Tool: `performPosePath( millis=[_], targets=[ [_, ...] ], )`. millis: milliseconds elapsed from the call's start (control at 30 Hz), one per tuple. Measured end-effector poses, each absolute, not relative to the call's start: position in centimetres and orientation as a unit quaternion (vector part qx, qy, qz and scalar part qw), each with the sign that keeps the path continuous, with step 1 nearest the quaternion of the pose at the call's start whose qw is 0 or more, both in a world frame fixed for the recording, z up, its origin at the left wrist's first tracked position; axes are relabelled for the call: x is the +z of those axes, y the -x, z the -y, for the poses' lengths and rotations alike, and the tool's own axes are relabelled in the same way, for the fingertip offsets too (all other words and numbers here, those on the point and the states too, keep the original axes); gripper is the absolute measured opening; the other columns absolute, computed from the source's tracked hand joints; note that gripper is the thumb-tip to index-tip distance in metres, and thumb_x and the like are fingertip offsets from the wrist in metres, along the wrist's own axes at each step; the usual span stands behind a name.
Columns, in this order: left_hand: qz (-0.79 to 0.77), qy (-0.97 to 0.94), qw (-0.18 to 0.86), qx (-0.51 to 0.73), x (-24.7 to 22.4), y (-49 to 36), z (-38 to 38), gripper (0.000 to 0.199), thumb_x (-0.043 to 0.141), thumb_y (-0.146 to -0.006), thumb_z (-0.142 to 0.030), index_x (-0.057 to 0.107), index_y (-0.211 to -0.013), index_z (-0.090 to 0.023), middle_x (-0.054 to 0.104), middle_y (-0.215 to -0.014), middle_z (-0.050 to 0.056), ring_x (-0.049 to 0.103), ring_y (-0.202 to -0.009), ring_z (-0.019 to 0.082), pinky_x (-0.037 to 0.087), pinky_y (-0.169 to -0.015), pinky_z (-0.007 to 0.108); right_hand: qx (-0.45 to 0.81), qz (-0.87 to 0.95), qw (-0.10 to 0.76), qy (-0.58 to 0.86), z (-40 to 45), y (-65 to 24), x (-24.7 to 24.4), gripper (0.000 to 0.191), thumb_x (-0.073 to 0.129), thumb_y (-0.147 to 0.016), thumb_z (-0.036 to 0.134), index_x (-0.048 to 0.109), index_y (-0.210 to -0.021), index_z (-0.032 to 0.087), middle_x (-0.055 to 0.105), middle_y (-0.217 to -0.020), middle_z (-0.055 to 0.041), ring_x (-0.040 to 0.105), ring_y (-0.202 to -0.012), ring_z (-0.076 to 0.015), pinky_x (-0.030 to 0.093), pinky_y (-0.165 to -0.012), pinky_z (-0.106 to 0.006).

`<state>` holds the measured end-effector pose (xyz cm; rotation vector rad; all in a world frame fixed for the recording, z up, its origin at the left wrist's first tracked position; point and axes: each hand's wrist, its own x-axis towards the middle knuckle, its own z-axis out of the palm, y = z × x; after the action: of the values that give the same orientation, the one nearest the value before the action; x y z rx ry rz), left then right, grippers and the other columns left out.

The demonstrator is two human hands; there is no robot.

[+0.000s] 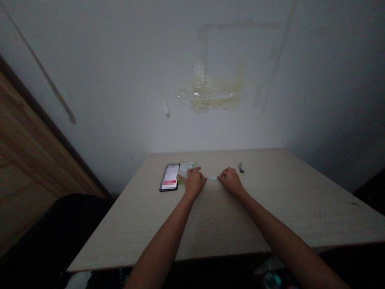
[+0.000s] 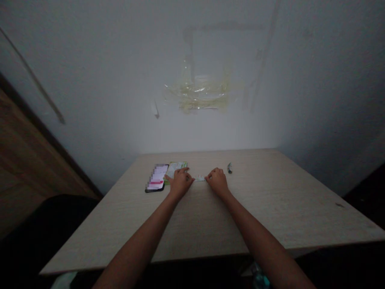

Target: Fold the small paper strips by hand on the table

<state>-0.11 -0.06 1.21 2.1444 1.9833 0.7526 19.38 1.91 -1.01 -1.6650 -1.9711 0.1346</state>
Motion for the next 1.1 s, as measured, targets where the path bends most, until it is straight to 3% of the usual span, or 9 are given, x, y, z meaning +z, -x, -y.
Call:
performPosePath(
  millis=[300, 500, 733, 1100],
  targets=[
    [-0.651, -0.716, 0.06, 0.247, 1.0, 0.2, 0.0, 0.014, 0.064, -0.088, -0.036, 0.073, -0.088, -0.025, 0.056, -0.144, 0.003, 0.04, -0.134, 0.032, 0.011, -0.114, 0.074, 0.032, 0.726, 0.271, 0.631, -1.7, -19.1, -1.5, 0.017, 0.063, -0.087, 0.031, 0.071, -0.088, 0.016, 0.062, -0.105, -0.0129, 0.052, -0.105, -0.0259, 0.039, -0.093, -0.034],
    [-0.623, -0.738, 0.06, 0.251, 1.0, 0.6, 0.2, 0.021, 0.064, -0.088, -0.033, 0.069, -0.108, -0.039, 0.053, -0.146, -0.004, 0.035, -0.139, 0.032, 0.002, -0.108, 0.082, 0.026, 0.759, 0.318, 0.568, -1.6, -19.3, -2.0, 0.019, 0.064, -0.087, 0.027, 0.069, -0.104, 0.021, 0.059, -0.109, -0.0102, 0.049, -0.109, -0.0254, 0.038, -0.096, -0.036],
    [-0.585, -0.778, 0.054, 0.223, 0.7, 0.7, 0.3, 0.019, 0.06, -0.089, -0.032, 0.073, -0.1, -0.041, 0.058, -0.142, -0.008, 0.032, -0.142, 0.033, -0.009, -0.105, 0.083, 0.013, 0.804, 0.319, 0.502, -1.3, -19.3, -2.2, 0.018, 0.064, -0.09, 0.031, 0.077, -0.102, 0.027, 0.058, -0.117, -0.0101, 0.048, -0.115, -0.025, 0.038, -0.099, -0.038],
    [-0.538, -0.81, 0.076, 0.22, 0.7, 0.7, 1.2, 0.017, 0.063, -0.088, -0.047, 0.073, -0.1, -0.041, 0.07, -0.122, -0.005, 0.045, -0.133, 0.03, -0.014, -0.103, 0.083, 0.029, 0.786, 0.34, 0.516, -2.3, -20.0, -3.2, 0.017, 0.066, -0.088, 0.029, 0.079, -0.099, 0.027, 0.062, -0.109, -0.0091, 0.052, -0.109, -0.0237, 0.038, -0.099, -0.038]
  ],
)
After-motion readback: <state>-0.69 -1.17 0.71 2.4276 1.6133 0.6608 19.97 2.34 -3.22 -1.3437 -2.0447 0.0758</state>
